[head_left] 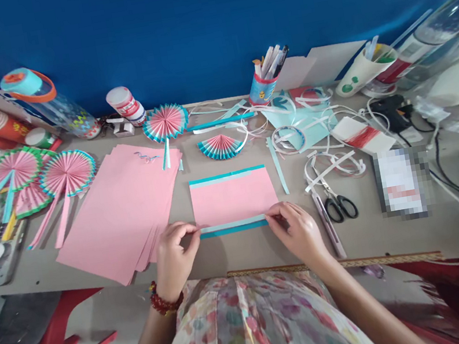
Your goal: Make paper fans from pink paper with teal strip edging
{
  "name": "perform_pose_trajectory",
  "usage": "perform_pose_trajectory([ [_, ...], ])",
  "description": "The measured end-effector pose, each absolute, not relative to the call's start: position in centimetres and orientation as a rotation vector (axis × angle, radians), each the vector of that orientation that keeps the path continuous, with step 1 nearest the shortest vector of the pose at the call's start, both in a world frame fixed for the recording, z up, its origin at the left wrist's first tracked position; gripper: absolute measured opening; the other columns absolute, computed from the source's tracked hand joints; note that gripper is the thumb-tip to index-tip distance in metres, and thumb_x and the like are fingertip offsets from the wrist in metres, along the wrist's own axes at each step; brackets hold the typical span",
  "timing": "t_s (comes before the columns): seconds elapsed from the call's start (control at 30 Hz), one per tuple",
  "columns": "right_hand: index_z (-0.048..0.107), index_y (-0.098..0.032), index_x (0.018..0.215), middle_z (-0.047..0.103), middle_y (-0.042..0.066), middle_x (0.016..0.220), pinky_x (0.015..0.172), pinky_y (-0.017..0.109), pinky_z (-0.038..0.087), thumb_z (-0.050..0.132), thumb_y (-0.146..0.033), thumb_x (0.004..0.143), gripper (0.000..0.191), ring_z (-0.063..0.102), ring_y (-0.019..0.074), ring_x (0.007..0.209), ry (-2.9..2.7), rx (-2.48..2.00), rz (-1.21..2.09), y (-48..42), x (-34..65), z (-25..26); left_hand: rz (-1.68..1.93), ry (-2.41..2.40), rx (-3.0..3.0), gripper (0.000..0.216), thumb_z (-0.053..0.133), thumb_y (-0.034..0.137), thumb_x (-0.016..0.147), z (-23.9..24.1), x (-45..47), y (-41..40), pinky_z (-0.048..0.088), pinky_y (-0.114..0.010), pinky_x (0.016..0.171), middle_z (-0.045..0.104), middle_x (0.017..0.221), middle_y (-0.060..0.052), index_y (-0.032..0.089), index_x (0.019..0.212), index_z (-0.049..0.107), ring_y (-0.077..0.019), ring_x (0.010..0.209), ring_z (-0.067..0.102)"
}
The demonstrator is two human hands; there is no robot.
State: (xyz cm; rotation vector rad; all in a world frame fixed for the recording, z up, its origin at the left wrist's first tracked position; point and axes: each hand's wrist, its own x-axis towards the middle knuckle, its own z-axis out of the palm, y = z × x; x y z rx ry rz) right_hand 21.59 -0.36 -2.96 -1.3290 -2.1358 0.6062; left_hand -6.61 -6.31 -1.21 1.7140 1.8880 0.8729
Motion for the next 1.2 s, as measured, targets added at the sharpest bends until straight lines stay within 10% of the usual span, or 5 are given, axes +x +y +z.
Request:
perform_pose_trajectory([
  [1.2, 0.054, -0.023, 0.088, 0.064, 0.004, 0.084, 0.077, 0.035, 0.043, 0.050, -0.014, 0.093, 0.011, 0.055, 0.0229, 0.080, -2.170, -1.336, 0.591, -1.22, 21.02, -3.29, 0.589, 2.121, 1.942, 0.007, 0.060, 0.018, 0.087, -1.80, -5.80, -7.00, 0.042, -0.035, 0.079, 0.066, 0.089, -0.003, 0.022, 0.081, 0.058, -0.0226, 0.087, 0.058],
])
